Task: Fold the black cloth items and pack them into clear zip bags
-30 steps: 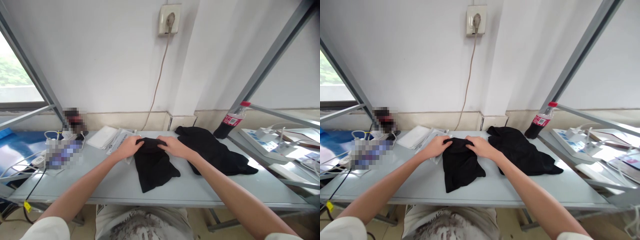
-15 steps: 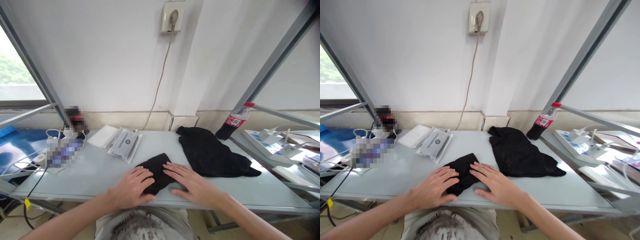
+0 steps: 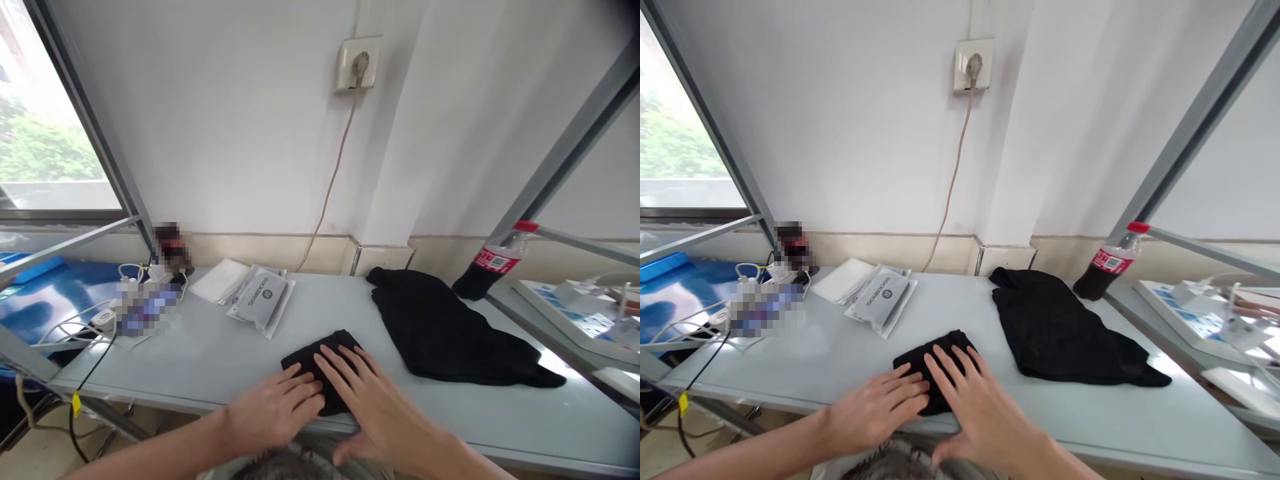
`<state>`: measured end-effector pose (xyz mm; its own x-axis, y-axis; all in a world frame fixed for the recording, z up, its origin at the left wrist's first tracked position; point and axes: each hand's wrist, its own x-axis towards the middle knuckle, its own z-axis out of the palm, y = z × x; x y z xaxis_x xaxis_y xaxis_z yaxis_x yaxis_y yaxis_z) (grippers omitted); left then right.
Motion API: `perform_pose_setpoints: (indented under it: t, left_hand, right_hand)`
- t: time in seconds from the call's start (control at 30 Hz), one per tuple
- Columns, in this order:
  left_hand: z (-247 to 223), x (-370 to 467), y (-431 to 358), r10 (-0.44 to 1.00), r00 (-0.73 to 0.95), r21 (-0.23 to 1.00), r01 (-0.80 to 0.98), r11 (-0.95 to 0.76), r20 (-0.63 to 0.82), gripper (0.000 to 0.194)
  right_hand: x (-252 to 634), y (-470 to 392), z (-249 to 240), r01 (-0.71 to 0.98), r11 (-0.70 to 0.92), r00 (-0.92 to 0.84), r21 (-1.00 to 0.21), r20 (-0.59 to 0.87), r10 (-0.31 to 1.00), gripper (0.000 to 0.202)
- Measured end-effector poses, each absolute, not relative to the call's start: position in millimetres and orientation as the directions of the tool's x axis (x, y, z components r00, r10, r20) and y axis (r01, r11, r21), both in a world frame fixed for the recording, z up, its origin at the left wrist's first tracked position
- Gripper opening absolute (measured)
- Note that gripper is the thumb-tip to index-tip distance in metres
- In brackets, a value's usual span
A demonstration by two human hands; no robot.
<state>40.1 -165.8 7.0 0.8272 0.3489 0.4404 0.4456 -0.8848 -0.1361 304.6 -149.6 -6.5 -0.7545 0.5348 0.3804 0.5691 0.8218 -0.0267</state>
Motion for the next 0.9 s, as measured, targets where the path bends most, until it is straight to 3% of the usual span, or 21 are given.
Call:
perform_pose_setpoints:
  t: [0.13, 0.27, 0.37, 0.47, 0.53, 0.6, 0.67, 0.7, 0.77, 0.9]
  left_hand:
    - [30.8, 30.4, -141.9, 0.375, 0.851, -0.062, 0.425, -0.903, 0.368, 0.025]
    - [45.2, 29.4, -124.5, 0.419, 0.821, -0.013, 0.459, -0.888, 0.388, 0.028]
    - [54.7, 28.3, -110.2, 0.482, 0.765, 0.095, 0.492, -0.865, 0.426, 0.03]
    - [73.0, 11.9, -81.7, 0.65, 0.608, 0.295, 0.586, -0.755, 0.455, 0.03]
    - [86.2, -11.7, -55.0, 0.808, 0.338, 0.372, 0.756, -0.538, 0.482, 0.031]
    - [93.3, -42.3, -28.0, 0.872, 0.11, 0.31, 0.908, -0.283, 0.476, 0.032]
    - [90.0, -72.4, -7.1, 0.926, -0.037, 0.156, 0.987, -0.024, 0.377, 0.036]
    - [84.7, -85.0, -0.2, 0.96, -0.063, 0.073, 0.996, 0.044, 0.274, 0.042]
    - [70.1, -102.3, 6.9, 0.977, -0.077, 0.042, 0.997, 0.07, 0.196, 0.038]
    - [46.0, -109.5, 6.1, 0.98, -0.094, 0.005, 0.996, 0.094, 0.173, 0.021]
  right_hand:
    - [290.4, -151.5, -8.8, 0.583, 0.809, -0.741, -0.08, 0.355, 0.57, 0.087]
    - [275.2, -138.9, 10.8, 0.636, 0.716, -0.641, -0.289, 0.318, 0.698, 0.053]
    - [266.6, -116.6, 36.7, 0.631, 0.612, -0.605, -0.477, 0.191, 0.773, 0.029]
    - [271.2, -81.6, 58.9, 0.509, 0.486, -0.616, -0.71, 0.093, 0.782, 0.021]
    - [281.2, -55.6, 66.6, 0.425, 0.258, -0.573, -0.868, -0.037, 0.819, 0.019]
    - [291.7, -33.5, 67.4, 0.277, -0.075, -0.5, -0.958, -0.211, 0.84, 0.026]
    - [297.9, -19.0, 62.2, 0.095, -0.288, -0.412, -0.953, -0.301, 0.86, 0.034]
    - [298.9, -14.6, 58.0, 0.012, -0.339, -0.361, -0.941, -0.32, 0.876, 0.037]
    - [297.7, -10.1, 48.2, -0.119, -0.367, -0.266, -0.923, -0.326, 0.907, 0.039]
    - [292.2, -9.3, 33.8, -0.244, -0.357, -0.228, -0.902, -0.305, 0.925, 0.039]
